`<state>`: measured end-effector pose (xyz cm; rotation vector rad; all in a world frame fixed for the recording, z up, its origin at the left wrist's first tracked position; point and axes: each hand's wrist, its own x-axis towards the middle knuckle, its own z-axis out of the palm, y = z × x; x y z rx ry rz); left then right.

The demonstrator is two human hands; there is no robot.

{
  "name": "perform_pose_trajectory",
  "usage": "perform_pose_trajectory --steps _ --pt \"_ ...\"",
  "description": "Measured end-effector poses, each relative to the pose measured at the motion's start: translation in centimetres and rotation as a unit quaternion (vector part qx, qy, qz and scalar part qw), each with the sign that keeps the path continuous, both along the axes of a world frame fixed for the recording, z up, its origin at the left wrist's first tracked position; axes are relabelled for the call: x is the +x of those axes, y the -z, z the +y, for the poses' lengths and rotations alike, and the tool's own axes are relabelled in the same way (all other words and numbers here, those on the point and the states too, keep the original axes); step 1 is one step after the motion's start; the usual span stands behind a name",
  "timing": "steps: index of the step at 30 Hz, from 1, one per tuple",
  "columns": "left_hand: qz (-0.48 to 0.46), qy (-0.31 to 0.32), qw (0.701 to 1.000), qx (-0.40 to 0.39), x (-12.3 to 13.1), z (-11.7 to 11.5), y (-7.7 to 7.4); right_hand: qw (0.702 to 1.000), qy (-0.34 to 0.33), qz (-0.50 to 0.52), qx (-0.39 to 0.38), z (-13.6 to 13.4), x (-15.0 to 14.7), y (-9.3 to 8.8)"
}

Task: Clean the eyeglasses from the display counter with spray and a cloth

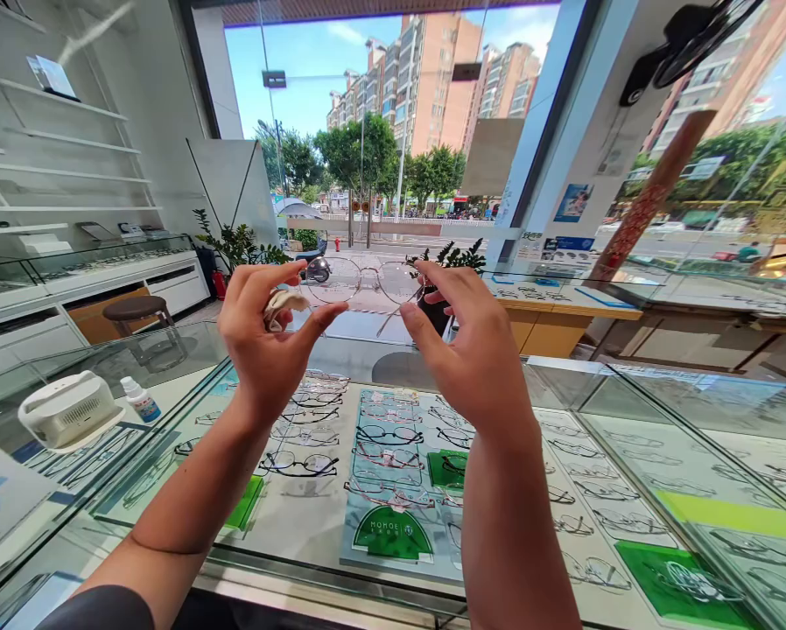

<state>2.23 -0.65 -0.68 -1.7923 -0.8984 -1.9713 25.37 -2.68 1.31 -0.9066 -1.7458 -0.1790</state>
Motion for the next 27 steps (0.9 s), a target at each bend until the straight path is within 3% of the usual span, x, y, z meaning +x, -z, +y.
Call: perform_pose_trajectory --steps 11,19,27 --pt "0.007 0.021 1.000 0.001 -0.1 0.1 0.0 1.000 0.009 0.000 0.004 0.0 0.0 0.1" --pt "-0.001 0.087 0.993 -0.079 -1.6 0.6 -1.1 0.998 0.018 0.036 0.050 -0.7 -1.0 -0.4" --pt "0.008 0.092 0.992 -0.087 -2.0 1.1 -1.2 0.997 0.030 0.027 0.067 -0.7 -1.2 -0.3"
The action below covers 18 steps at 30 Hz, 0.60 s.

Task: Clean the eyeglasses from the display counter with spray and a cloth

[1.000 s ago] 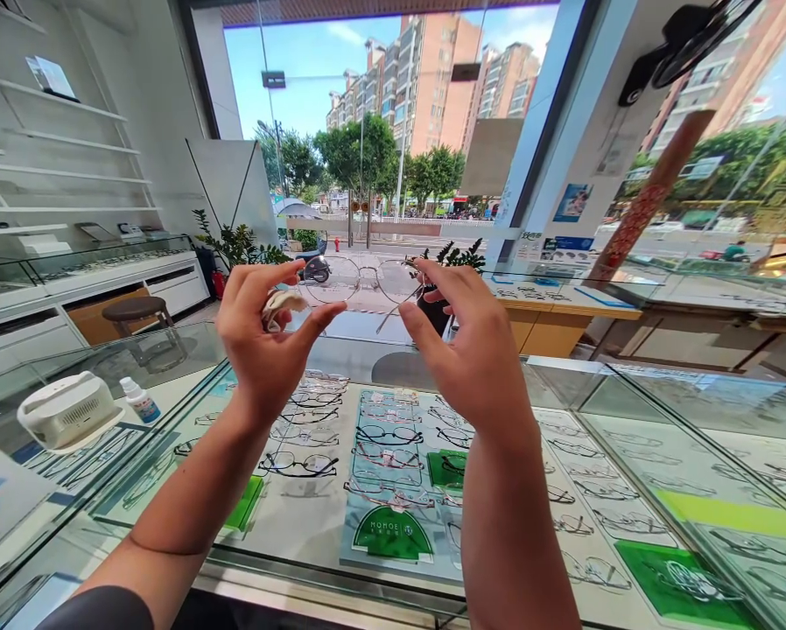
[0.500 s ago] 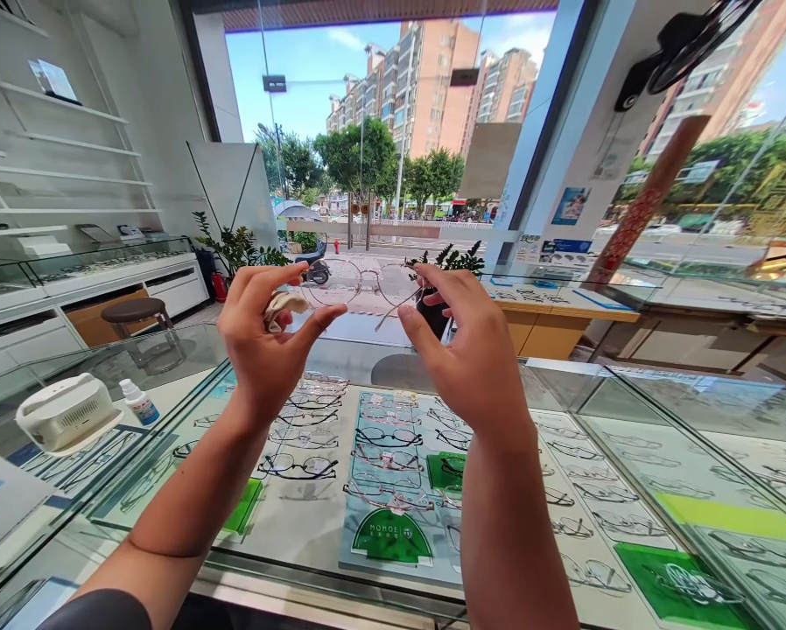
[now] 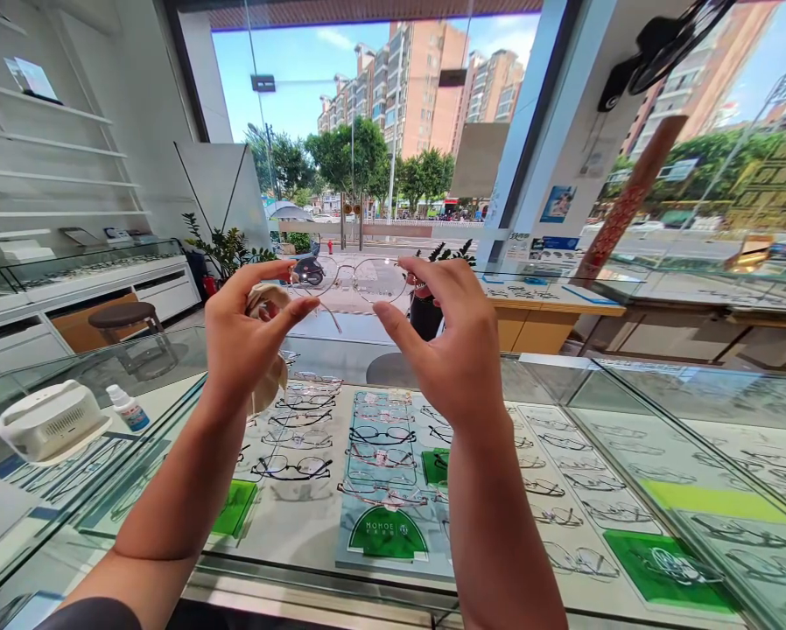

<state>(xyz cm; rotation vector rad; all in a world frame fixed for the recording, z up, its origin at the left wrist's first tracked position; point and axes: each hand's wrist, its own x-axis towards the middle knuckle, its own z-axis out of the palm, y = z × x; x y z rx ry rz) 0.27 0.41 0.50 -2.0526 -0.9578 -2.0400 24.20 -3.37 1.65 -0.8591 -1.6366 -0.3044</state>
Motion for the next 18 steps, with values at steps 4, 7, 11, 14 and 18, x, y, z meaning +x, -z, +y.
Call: perform_pose_trajectory --steps 4,7,11,14,18 --pt "-0.004 -0.001 1.000 -0.005 0.01 0.14 0.00 1.000 0.001 0.001 0.001 -0.05 -0.09 -0.05" --pt "-0.002 -0.004 1.000 -0.008 -0.02 0.24 0.01 1.000 -0.002 0.002 -0.002 -0.04 -0.07 -0.08" --pt "-0.005 -0.009 1.000 -0.002 0.05 0.32 0.16 1.000 -0.005 0.004 -0.007 0.11 -0.01 -0.06" --pt "-0.010 -0.019 1.000 0.011 0.21 0.26 0.29 1.000 -0.003 0.005 -0.004 0.26 -0.07 -0.01" --pt "-0.019 -0.015 1.000 0.014 0.36 0.15 0.35 1.000 0.004 0.005 0.014 0.44 -0.27 0.12"
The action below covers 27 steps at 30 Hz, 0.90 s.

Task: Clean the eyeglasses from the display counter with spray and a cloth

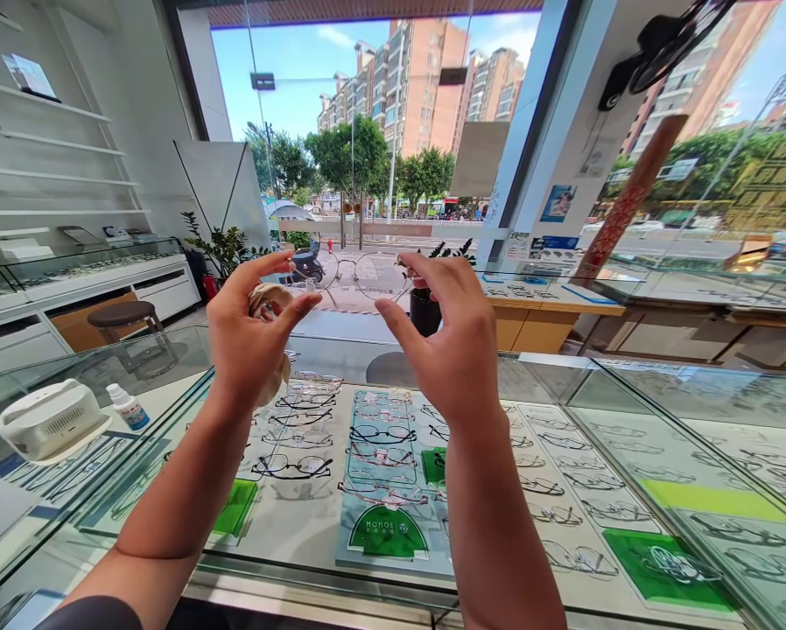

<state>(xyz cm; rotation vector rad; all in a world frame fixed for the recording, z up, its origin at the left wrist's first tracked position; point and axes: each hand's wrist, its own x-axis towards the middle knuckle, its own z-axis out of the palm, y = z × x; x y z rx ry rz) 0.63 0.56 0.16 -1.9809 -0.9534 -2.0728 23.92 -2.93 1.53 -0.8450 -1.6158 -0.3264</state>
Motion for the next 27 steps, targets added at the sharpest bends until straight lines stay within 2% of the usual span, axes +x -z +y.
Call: perform_pose_trajectory --steps 6,14,24,27 --pt "-0.006 0.044 0.999 -0.011 0.0 0.2 -0.1 0.999 0.011 -0.006 0.046 0.2 -0.1 0.2" --pt "-0.029 0.071 0.997 -0.012 0.1 0.8 0.0 0.995 0.008 -0.020 0.100 0.1 -0.7 0.2" --pt "-0.049 0.095 0.994 0.014 0.2 1.5 0.3 0.996 -0.029 0.013 0.080 0.0 -1.0 0.3" --pt "-0.053 0.091 0.994 0.033 0.1 1.8 0.3 0.993 -0.054 0.065 0.081 0.1 -1.1 0.4"
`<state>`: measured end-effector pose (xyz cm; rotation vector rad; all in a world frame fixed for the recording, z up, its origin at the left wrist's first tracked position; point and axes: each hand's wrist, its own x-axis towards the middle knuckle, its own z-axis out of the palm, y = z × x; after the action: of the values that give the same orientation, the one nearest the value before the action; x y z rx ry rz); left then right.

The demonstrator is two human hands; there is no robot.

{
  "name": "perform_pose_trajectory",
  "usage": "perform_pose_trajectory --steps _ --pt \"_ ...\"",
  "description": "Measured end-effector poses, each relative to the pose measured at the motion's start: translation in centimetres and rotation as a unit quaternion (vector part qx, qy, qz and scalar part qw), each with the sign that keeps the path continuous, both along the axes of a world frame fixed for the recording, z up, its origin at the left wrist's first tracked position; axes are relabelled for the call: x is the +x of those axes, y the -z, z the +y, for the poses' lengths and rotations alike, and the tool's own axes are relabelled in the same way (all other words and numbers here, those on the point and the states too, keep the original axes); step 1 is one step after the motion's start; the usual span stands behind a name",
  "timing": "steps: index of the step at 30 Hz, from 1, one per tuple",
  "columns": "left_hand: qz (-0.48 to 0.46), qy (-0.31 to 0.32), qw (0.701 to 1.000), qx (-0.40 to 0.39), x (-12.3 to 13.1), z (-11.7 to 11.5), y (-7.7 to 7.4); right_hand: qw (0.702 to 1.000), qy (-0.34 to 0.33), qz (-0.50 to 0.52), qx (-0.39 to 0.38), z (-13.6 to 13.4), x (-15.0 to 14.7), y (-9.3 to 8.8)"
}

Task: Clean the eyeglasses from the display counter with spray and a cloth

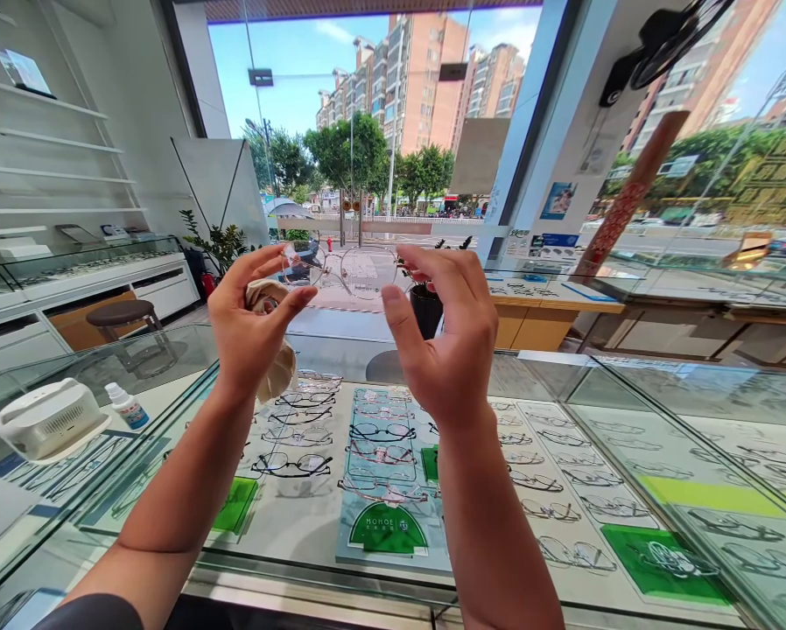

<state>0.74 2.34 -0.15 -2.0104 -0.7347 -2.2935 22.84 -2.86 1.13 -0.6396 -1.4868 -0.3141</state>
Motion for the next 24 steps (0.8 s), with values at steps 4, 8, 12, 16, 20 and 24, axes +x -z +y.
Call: perform_pose_trajectory --steps 4,8,12,16,20,24 --pt "-0.004 -0.027 0.999 0.045 0.1 0.3 0.3 0.995 -0.017 0.093 -0.013 0.4 0.0 0.1" --pt "-0.001 -0.062 0.994 0.088 0.3 0.3 0.7 0.992 -0.030 0.113 -0.040 0.8 0.2 0.1" --pt "0.006 -0.085 0.990 0.108 0.5 0.4 1.0 0.990 -0.054 0.122 -0.053 1.0 0.2 0.2" --pt "0.011 -0.077 0.992 0.103 0.5 0.6 1.2 0.986 -0.068 0.137 -0.067 1.0 0.2 0.2" --pt "0.011 -0.079 0.991 0.103 0.6 0.5 1.3 0.979 -0.104 0.154 -0.089 0.8 0.2 0.1" --pt "0.001 -0.058 0.996 0.073 0.8 0.2 1.2 0.971 -0.147 0.156 -0.103 0.8 0.1 0.0"
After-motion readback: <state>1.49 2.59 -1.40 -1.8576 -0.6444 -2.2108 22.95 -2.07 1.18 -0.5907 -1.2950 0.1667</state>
